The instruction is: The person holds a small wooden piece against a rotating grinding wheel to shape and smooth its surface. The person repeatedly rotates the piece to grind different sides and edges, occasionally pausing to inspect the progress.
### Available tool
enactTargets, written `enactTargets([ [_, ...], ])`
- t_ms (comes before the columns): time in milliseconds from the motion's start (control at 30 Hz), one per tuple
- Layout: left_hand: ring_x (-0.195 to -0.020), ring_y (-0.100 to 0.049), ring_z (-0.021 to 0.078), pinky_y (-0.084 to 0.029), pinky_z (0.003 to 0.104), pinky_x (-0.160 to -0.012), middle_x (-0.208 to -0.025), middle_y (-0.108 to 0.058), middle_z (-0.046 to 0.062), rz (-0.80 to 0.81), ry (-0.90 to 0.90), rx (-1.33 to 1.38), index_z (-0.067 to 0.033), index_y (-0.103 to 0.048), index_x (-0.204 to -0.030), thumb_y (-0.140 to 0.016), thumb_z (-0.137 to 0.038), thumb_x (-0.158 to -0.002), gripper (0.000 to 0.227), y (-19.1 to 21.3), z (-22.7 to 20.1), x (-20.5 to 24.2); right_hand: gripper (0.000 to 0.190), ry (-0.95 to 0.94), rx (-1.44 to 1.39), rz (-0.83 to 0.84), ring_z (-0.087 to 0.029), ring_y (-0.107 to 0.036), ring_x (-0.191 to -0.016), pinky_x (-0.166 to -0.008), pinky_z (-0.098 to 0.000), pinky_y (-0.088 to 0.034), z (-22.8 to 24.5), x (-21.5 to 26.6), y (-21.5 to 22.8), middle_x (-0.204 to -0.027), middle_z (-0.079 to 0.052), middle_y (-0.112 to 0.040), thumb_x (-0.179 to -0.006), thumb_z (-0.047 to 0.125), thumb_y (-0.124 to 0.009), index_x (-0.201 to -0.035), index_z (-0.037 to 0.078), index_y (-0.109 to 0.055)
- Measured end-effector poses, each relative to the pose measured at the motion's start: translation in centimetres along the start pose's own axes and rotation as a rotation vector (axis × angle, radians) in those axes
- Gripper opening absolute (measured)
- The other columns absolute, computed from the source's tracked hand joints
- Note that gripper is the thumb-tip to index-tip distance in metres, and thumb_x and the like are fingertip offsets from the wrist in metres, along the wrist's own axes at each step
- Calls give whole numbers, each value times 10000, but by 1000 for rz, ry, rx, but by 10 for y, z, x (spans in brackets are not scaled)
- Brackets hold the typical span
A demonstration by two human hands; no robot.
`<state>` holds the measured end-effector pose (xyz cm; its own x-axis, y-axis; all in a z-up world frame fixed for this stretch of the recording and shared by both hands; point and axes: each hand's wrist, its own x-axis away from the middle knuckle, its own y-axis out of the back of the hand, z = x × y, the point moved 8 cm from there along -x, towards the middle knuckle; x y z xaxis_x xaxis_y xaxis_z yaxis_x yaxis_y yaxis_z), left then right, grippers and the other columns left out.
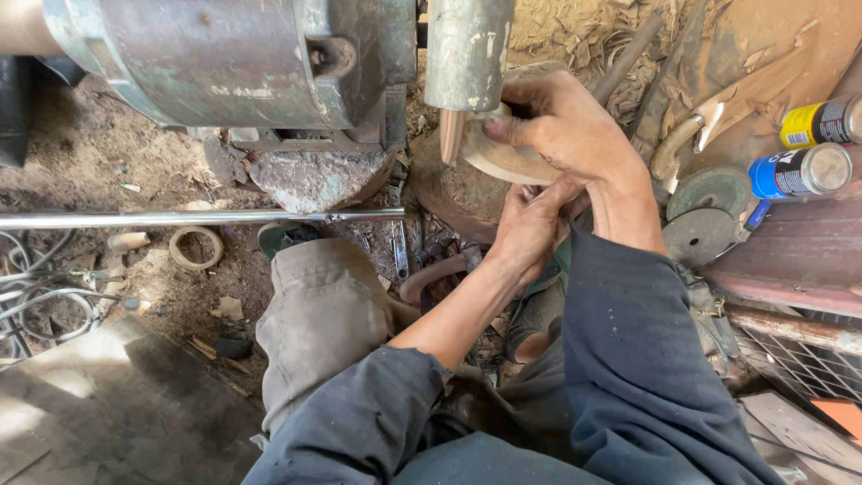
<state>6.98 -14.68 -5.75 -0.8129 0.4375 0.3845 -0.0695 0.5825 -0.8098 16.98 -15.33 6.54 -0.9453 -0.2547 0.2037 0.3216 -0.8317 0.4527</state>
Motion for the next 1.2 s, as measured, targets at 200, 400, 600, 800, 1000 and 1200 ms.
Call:
enactTargets([
  [200,-1038,-671,186,-581,336,-961,-1169,-656,119,-30,-76,150,36,-541,-1207,-687,-103,-989,296,-9,2,-9,341,59,-65,88,-132,-672,-927,-847,-293,-521,2,-10,-1,-1029,-83,-770,-876,94,-762,-1187,-40,-728],
  [400,-1100,-666,209,-552,378,-1039,-1217,-654,150,-2,-41,87,43,-543,-1232,-682,-155,-990,342,-18,-15,2,342,39,-41,41,-139,-662,-905,-841,-302,-515,-1,-11,3,-996,-72,-756,-867,67,-780,-1191,-35,-740],
  [600,-1094,-689,294,-503,422,-1068,-1246,-668,241,-128,141,-99,53,-442,-1234,-715,-145,-909,469,-7,-30,23,335,24,-59,-55,-152,-690,-917,-878,-297,-515,-5,-8,3,-1030,-74,-767,-882,71,-777,-1199,-31,-741],
  [800,-1002,-722,311,-623,435,-922,-1176,-688,264,-71,167,-227,93,-449,-1243,-718,-148,-843,539,11,-49,36,345,-139,-466,-198,-210,-708,-931,-860,-321,-580,-27,2,-10,-1044,-149,-756,-909,90,-759,-1208,-77,-712],
  [1000,-951,-711,296,-613,424,-787,-1146,-662,206,-131,-228,-1042,34,-494,-1336,-713,-198,-912,530,19,-87,58,581,-45,-650,-138,-235,-664,-1154,-991,-370,-572,-17,52,-5,-1276,-168,-654,-971,177,-744,-1445,-90,-539],
  [1200,-1122,-581,366,-511,499,-946,-1231,-549,206,94,-451,-1238,-18,-452,-1349,-740,-146,-949,509,3,-79,71,638,37,-746,-66,-264,-646,-1251,-1088,-420,-540,-10,95,11,-1347,-147,-662,-876,72,-812,-1447,9,-535],
])
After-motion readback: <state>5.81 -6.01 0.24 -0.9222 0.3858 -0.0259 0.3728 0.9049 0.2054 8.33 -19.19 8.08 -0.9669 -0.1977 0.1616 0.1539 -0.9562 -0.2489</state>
